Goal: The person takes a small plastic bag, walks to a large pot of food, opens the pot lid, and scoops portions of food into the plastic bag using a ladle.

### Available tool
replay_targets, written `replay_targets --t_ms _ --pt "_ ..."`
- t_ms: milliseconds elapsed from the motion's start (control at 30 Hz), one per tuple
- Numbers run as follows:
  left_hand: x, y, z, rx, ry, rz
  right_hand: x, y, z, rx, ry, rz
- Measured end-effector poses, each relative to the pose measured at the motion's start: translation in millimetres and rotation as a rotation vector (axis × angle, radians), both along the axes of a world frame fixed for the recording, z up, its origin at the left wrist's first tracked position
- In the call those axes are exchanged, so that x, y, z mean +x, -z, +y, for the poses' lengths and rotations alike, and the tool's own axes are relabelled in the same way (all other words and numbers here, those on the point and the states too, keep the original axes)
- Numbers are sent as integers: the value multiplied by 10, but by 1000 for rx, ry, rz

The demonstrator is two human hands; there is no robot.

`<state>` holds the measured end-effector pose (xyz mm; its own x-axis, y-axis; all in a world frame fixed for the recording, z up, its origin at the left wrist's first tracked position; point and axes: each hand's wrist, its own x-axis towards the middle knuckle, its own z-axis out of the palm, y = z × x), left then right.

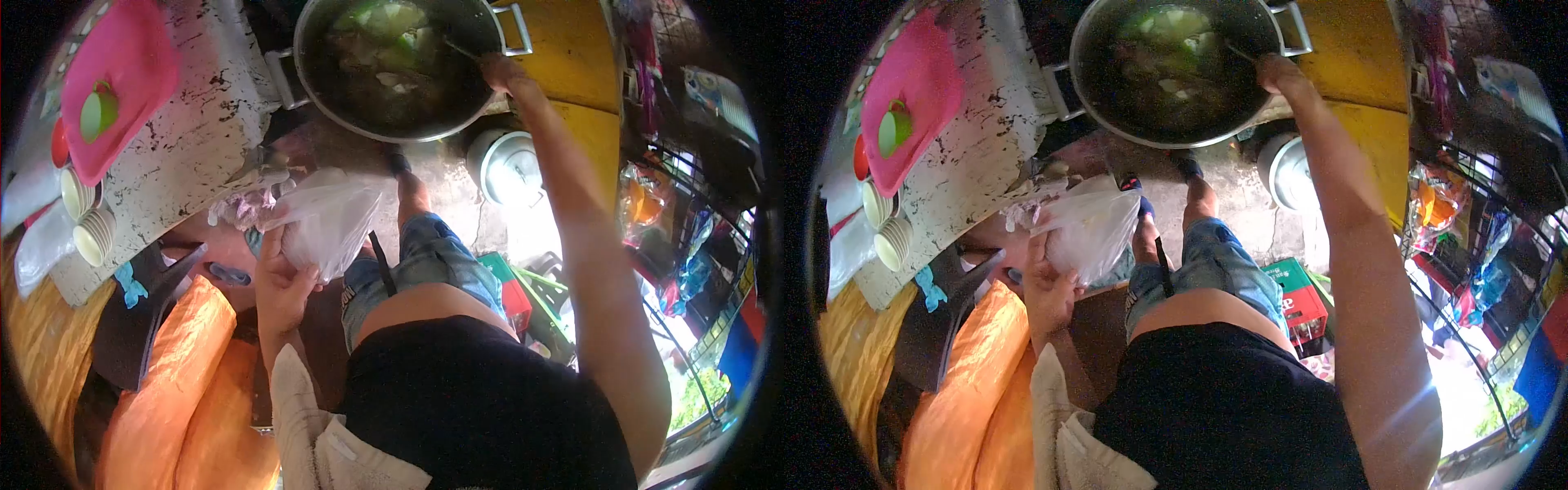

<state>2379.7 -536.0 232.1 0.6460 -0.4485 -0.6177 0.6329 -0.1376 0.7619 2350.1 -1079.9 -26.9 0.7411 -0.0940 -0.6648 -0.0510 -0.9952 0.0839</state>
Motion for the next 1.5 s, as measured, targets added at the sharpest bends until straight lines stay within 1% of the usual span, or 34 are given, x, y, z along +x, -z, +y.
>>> replay_targets --t_ms 67,100,133,167,200,267,367,500,533,600,667,733,767,800,867,933,1000,1100,1133,1200,1300,1433,1500 --pt "-5 30 8 -10 10 -6 55 -271 36 45 -21 153" --pt "-6 47 -2 -23 10 -8 51 -386 110 183 462 180" --pt "-3 56 -16 -34 8 -11 127 -665 343 322 945 195" --pt "-1 56 -31 -43 5 10 160 -793 496 396 1139 271" --pt "-2 54 -47 -50 2 31 112 -784 603 542 1246 217" --pt "-2 72 -79 -78 2 35 -29 -592 793 845 1445 98" --pt "5 116 -119 -102 19 0 -118 -12 1013 1154 1667 3" --pt "53 18 -110 3 81 -13 11 -5 1348 1313 1919 4" --pt "62 -8 -100 42 99 -18 -21 -18 1348 1300 1807 -5" --pt "60 2 -80 -23 83 -6 -176 -10 1234 1262 1583 -28" --pt "60 -8 -88 -61 63 21 -342 -36 1225 1049 1084 -330" --pt "69 -39 -135 -65 42 59 -395 -112 1197 868 997 -337" --pt "71 -54 -158 -58 41 52 -265 -641 1316 804 1159 -209" --pt "72 -71 -180 -50 40 46 -192 -945 1389 733 1317 -77" --pt "69 -81 -177 -50 42 37 -311 -863 1401 652 1159 -192" --pt "68 -74 -146 -66 47 29 -438 -819 1355 577 1005 -235" --pt "86 -107 -137 -33 71 25 -531 -954 1354 507 857 -212" --pt "88 -145 -157 -12 54 19 -760 -905 1403 449 672 -491" --pt "85 -153 -164 -10 41 18 -818 -904 1394 432 669 -404" --pt "87 -171 -148 1 52 13 -781 -1254 1477 396 661 -232" --pt "65 -165 -139 -22 49 -1 -873 -1439 1647 287 574 -136" --pt "59 -182 -79 -6 66 32 -1060 -1635 1704 258 484 -179" --pt "39 -163 -44 -49 46 29 -1110 -1765 1627 212 431 -169"
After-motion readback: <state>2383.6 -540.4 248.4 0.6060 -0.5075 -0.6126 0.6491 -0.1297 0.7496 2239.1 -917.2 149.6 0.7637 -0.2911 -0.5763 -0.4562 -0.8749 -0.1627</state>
